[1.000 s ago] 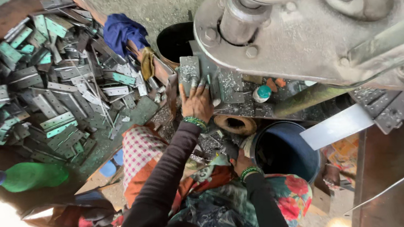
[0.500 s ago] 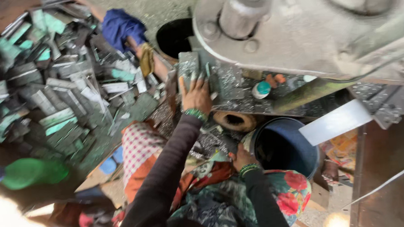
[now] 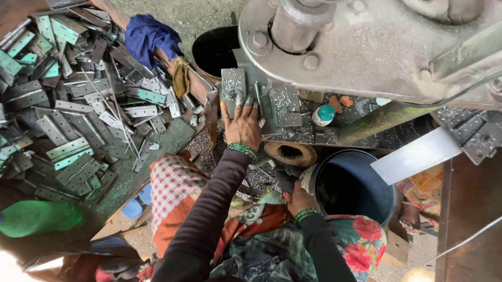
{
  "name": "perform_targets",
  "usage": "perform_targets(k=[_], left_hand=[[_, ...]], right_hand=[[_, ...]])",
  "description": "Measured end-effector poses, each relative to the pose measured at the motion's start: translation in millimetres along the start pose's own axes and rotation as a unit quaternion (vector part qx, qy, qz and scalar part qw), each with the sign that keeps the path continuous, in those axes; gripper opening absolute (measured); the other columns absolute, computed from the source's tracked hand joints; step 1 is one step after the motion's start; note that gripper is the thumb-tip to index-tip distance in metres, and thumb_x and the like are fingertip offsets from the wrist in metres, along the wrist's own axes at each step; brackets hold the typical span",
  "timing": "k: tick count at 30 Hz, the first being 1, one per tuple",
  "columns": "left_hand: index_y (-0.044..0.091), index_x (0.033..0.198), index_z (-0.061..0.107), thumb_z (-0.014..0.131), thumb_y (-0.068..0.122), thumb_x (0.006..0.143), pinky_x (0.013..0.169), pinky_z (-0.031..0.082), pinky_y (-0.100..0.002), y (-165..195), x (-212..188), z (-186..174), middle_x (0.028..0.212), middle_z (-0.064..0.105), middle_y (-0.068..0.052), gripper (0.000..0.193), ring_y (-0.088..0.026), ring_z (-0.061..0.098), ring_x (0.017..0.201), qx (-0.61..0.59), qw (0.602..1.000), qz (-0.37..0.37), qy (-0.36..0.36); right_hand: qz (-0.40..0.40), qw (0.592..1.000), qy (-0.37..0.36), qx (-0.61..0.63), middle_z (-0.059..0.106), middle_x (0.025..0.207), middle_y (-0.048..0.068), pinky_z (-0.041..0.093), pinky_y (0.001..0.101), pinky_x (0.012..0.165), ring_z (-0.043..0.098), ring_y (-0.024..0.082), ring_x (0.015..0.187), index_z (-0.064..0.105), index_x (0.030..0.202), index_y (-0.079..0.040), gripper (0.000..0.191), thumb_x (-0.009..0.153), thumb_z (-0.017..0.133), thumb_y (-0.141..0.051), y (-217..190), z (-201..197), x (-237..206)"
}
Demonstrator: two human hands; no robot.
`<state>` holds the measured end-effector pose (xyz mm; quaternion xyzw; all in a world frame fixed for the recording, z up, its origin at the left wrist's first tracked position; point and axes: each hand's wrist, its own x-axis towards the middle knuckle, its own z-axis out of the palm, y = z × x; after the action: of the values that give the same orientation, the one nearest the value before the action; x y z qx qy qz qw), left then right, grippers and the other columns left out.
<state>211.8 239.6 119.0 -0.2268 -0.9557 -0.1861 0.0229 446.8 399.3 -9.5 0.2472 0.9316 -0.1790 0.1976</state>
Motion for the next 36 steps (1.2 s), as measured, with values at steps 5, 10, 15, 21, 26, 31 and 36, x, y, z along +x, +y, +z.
perform_targets(k=[5, 10, 15, 21, 26, 31, 36], left_hand=[[0.012, 0.139, 0.06, 0.058, 0.014, 0.081, 0.119, -0.007, -0.066, 0, -7, 1, 0.151, 0.052, -0.007, 0.059, -0.027, 0.038, 0.146, 0.011, 0.999, 0.012, 0.034], [0.015, 0.136, 0.062, 0.055, 0.018, 0.092, 0.122, -0.01, -0.066, -2, 1, 10, 0.156, 0.051, -0.007, 0.045, -0.027, 0.037, 0.148, 0.012, 1.0, -0.004, 0.0], [0.014, 0.138, 0.061, 0.053, 0.018, 0.095, 0.121, -0.011, -0.068, -1, 6, 15, 0.156, 0.049, -0.008, 0.044, -0.03, 0.037, 0.149, 0.028, 0.999, -0.014, -0.009], [0.015, 0.145, 0.057, 0.056, 0.017, 0.089, 0.12, -0.012, -0.07, -4, 3, 1, 0.163, 0.04, -0.004, 0.057, -0.029, 0.03, 0.153, 0.023, 0.999, -0.012, -0.029], [0.018, 0.148, 0.049, 0.057, 0.023, 0.086, 0.114, -0.013, -0.071, -4, 22, -1, 0.16, 0.033, -0.003, 0.062, -0.029, 0.017, 0.156, 0.062, 0.996, 0.001, -0.059], [0.014, 0.148, 0.056, 0.054, 0.02, 0.093, 0.122, -0.01, -0.071, 0, 28, 7, 0.162, 0.044, -0.003, 0.054, -0.027, 0.028, 0.155, 0.054, 0.998, -0.018, -0.022], [0.011, 0.138, 0.062, 0.058, 0.019, 0.085, 0.118, -0.007, -0.07, -1, 27, 7, 0.149, 0.055, -0.007, 0.054, -0.029, 0.038, 0.145, 0.067, 0.996, 0.005, 0.061]], right_hand=[[0.037, 0.997, -0.045, -0.052, 0.07, 0.114, 0.026, 0.053, 0.0577, 0.087, 0.068, 0.047, 0.103, 0.036, 0.143, -0.008, 0.062, 0.098, 0.059, -0.044, -18, -46, -12], [0.021, 0.995, -0.003, -0.094, 0.071, 0.118, 0.022, 0.055, 0.0572, 0.087, 0.069, 0.045, 0.107, 0.043, 0.133, -0.01, 0.054, 0.097, 0.06, -0.045, -33, -86, -29], [0.023, 0.998, -0.036, -0.041, 0.066, 0.119, 0.027, 0.056, 0.0584, 0.082, 0.068, 0.047, 0.099, 0.027, 0.146, -0.008, 0.07, 0.094, 0.063, -0.04, -14, -16, -5], [0.046, 0.995, -0.085, -0.025, 0.068, 0.109, 0.029, 0.056, 0.0597, 0.08, 0.069, 0.048, 0.093, 0.015, 0.158, -0.005, 0.081, 0.099, 0.058, -0.041, -4, 7, 1], [0.032, 0.994, -0.039, -0.096, 0.073, 0.103, 0.023, 0.057, 0.0572, 0.083, 0.072, 0.044, 0.097, 0.042, 0.141, -0.009, 0.06, 0.099, 0.06, -0.047, -10, -54, -19], [0.05, 0.996, -0.03, -0.067, 0.067, 0.12, 0.022, 0.053, 0.0599, 0.086, 0.068, 0.044, 0.105, 0.035, 0.148, -0.011, 0.068, 0.094, 0.063, -0.041, -8, -24, -10], [0.043, 0.998, -0.04, 0.006, 0.064, 0.125, 0.027, 0.056, 0.0586, 0.081, 0.068, 0.048, 0.099, 0.021, 0.16, -0.008, 0.079, 0.1, 0.057, -0.044, 0, 16, 10]])
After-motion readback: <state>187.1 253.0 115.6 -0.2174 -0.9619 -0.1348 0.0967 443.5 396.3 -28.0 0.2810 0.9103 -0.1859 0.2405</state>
